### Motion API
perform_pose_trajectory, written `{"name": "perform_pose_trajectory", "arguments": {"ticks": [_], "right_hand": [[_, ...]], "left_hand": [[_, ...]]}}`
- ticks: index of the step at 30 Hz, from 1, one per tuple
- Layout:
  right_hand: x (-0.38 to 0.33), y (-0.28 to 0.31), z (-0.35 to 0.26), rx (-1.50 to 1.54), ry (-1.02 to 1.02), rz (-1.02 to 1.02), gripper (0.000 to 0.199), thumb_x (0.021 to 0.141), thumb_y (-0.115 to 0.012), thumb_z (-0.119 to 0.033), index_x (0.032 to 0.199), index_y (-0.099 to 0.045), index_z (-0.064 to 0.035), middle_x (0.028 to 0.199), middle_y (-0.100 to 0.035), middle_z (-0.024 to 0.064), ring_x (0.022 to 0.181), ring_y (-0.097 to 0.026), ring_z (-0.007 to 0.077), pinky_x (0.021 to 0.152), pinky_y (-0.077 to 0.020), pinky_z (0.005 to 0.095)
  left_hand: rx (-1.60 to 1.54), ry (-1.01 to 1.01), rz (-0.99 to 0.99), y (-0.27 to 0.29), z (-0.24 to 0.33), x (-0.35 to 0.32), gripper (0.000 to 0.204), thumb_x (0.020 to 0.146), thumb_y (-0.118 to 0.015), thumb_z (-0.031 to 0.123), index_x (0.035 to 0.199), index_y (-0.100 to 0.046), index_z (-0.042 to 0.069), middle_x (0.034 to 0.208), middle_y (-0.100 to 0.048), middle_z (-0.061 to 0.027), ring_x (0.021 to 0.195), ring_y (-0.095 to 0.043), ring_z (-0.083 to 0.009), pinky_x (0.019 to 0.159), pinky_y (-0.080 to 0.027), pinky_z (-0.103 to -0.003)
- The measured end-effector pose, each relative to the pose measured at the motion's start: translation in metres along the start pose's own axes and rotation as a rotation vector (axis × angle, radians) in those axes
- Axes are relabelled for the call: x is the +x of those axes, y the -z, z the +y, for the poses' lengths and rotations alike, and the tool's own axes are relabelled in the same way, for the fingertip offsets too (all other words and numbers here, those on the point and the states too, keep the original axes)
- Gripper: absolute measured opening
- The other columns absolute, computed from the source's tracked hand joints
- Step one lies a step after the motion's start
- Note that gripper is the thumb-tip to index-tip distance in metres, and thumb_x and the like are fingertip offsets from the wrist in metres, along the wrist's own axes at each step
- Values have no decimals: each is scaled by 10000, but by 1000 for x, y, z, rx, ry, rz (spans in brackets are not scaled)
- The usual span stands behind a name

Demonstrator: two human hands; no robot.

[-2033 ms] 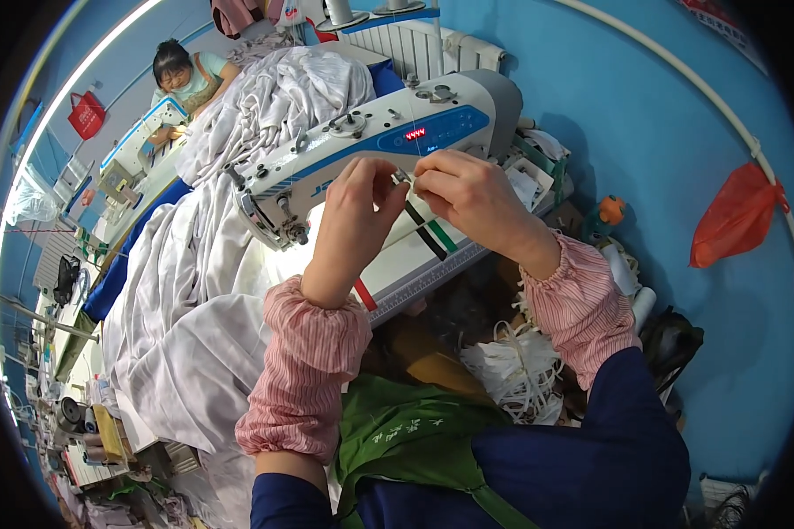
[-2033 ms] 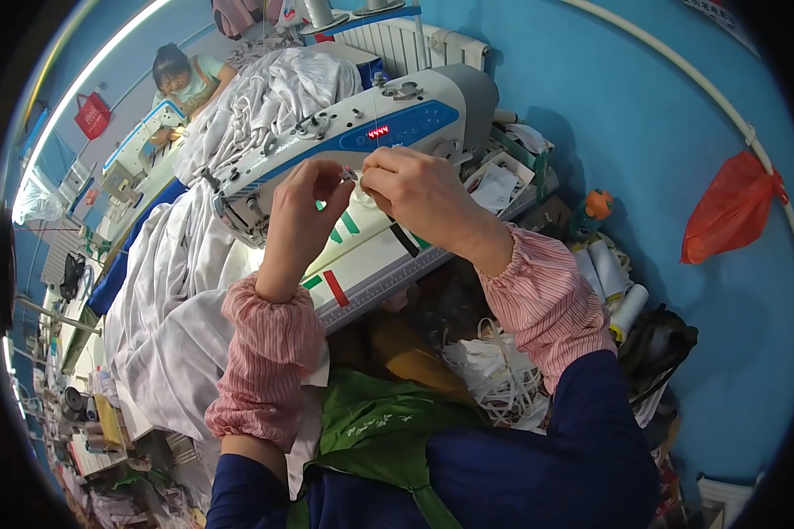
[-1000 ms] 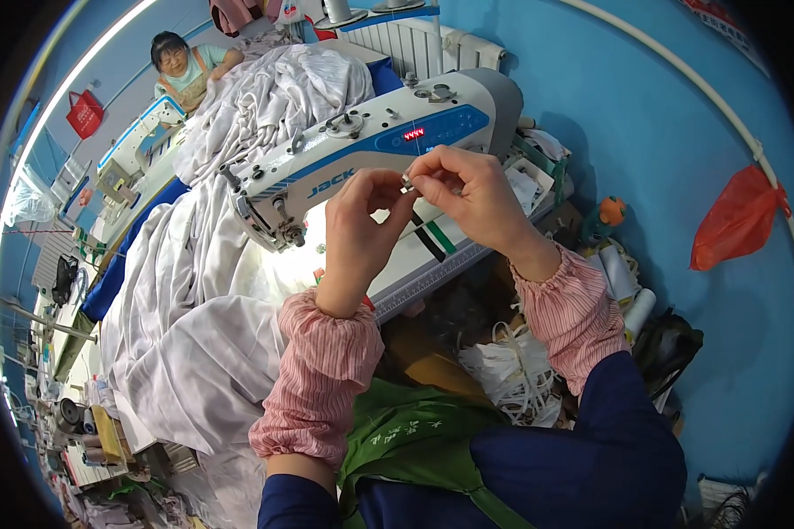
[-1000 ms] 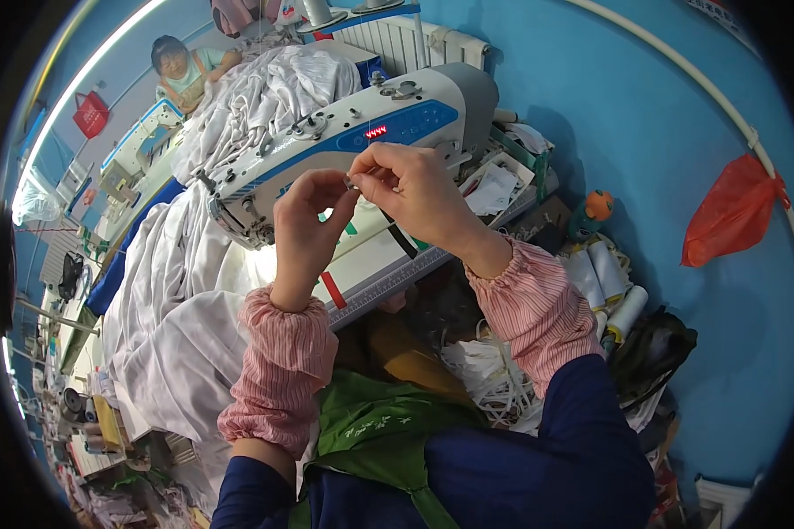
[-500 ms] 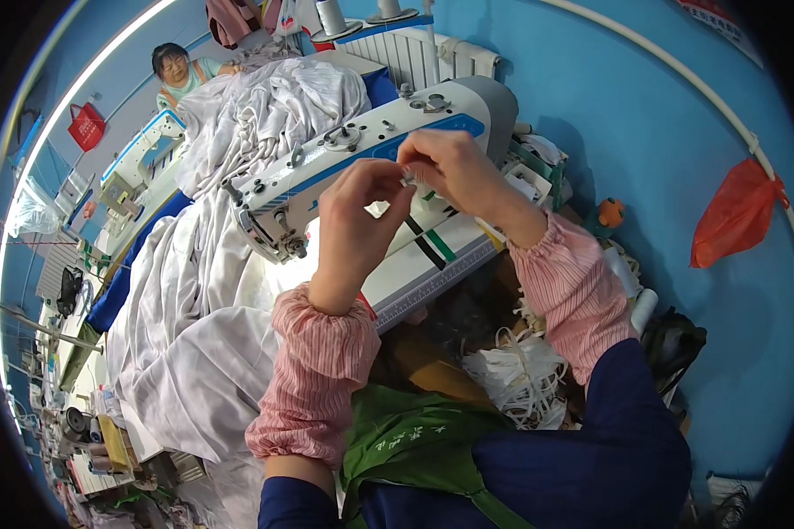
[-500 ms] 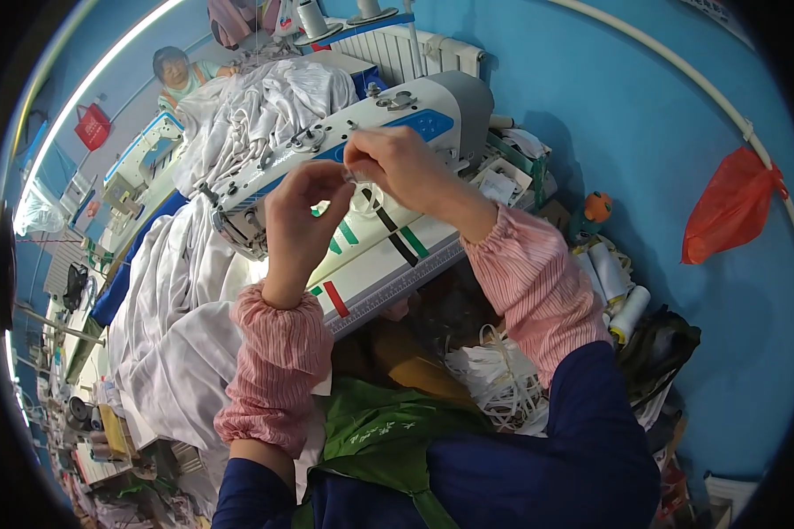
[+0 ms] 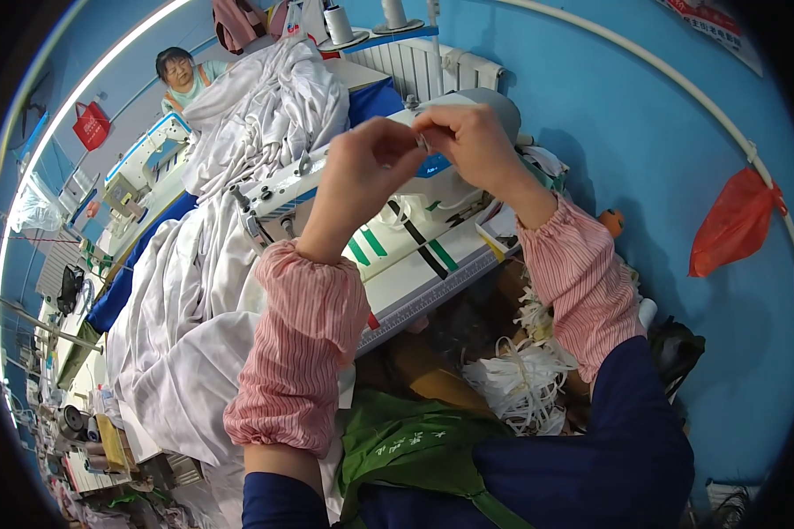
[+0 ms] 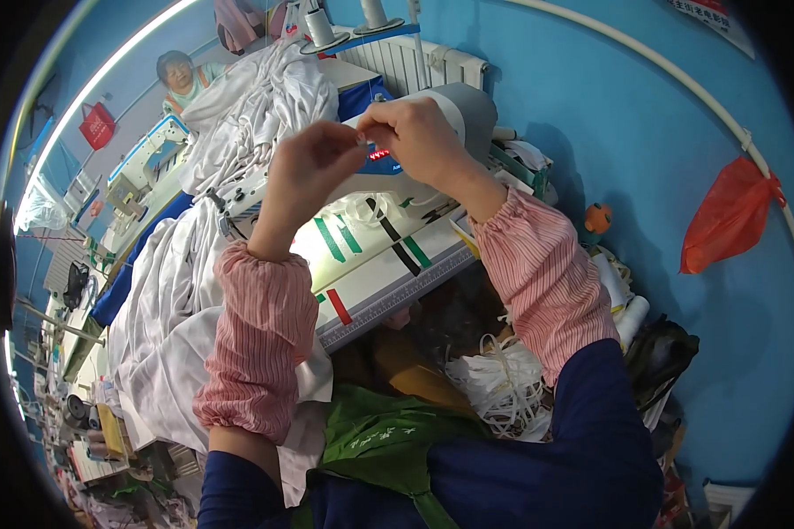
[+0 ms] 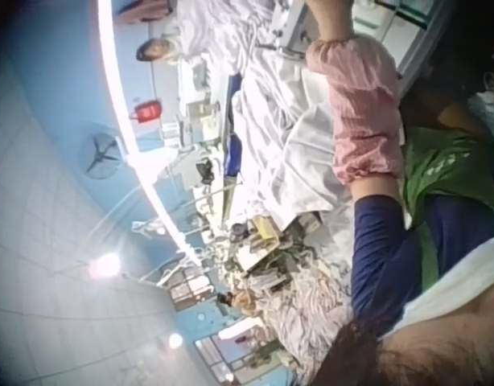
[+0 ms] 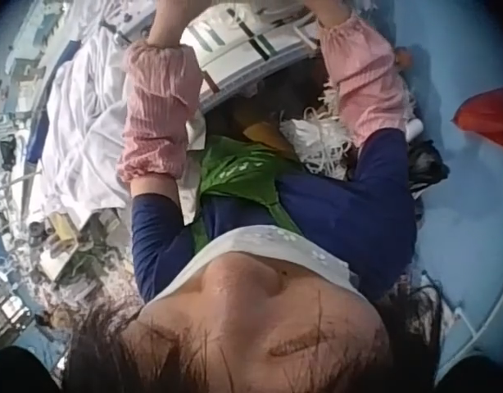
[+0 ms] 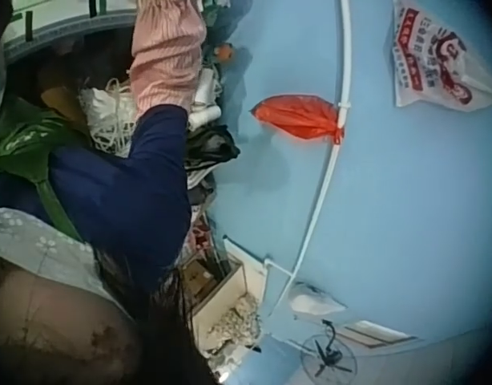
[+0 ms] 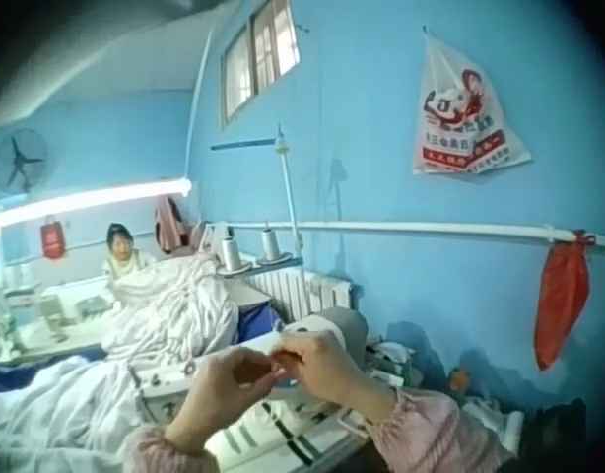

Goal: Sewing together white fabric pieces to create pillowcases using an industrial sewing machine.

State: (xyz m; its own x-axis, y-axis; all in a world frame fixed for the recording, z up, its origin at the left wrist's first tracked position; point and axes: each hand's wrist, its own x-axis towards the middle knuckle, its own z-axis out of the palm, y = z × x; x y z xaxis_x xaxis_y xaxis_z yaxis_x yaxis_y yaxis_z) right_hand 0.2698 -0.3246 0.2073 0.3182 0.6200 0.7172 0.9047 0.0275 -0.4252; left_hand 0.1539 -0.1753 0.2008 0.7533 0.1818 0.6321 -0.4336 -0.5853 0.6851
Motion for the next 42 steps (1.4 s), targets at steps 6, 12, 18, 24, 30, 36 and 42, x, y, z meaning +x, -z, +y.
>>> {"name": "perform_pose_trajectory", "arguments": {"ticks": [6,12,18,24,30,36,42], "right_hand": [[6,-7,5,-183,215,63,106,816,-683,-23,921,-680,-11,792,-664,122,713,-645,294,659,-509,360],[15,-4,13,-273,62,-55,86,822,-692,-35,905,-679,-19,858,-645,111,740,-643,275,675,-510,359],[21,-8,17,-214,209,81,101,790,-737,-31,883,-698,-33,921,-629,87,817,-639,267,715,-510,363],[43,-8,25,-223,163,87,96,798,-733,-51,887,-698,-41,926,-625,91,837,-631,274,742,-508,365],[51,-18,36,-196,60,10,108,787,-747,-70,882,-702,-49,919,-625,99,855,-627,301,767,-504,369],[66,-19,46,-225,68,79,79,809,-731,-68,882,-706,-54,929,-623,107,845,-629,297,761,-504,362],[63,-36,53,-204,32,-9,77,828,-706,-47,902,-709,-65,944,-629,98,856,-637,254,777,-510,344]], "left_hand": [[220,73,66,10,-13,27,215,850,-730,114,992,-677,-38,859,-721,-79,781,-687,-121,727,-538,-255],[3,60,-10,1,-16,22,203,838,-734,109,972,-686,-37,829,-718,-109,756,-695,-144,709,-543,-267],[159,166,48,13,-21,44,217,815,-744,124,935,-694,-50,793,-720,-119,704,-686,-154,665,-535,-277],[-35,46,-196,17,-25,55,241,854,-723,127,1001,-677,-59,824,-720,-97,736,-676,-129,693,-535,-261],[187,127,18,28,-28,78,228,840,-716,121,975,-689,-61,821,-720,-110,741,-671,-135,696,-532,-275],[142,70,-131,27,-46,81,228,801,-729,140,912,-703,-57,762,-708,-118,690,-668,-151,656,-527,-288],[42,207,36,33,-54,91,266,807,-738,137,953,-689,-79,785,-712,-106,727,-663,-130,667,-524,-287]]}}
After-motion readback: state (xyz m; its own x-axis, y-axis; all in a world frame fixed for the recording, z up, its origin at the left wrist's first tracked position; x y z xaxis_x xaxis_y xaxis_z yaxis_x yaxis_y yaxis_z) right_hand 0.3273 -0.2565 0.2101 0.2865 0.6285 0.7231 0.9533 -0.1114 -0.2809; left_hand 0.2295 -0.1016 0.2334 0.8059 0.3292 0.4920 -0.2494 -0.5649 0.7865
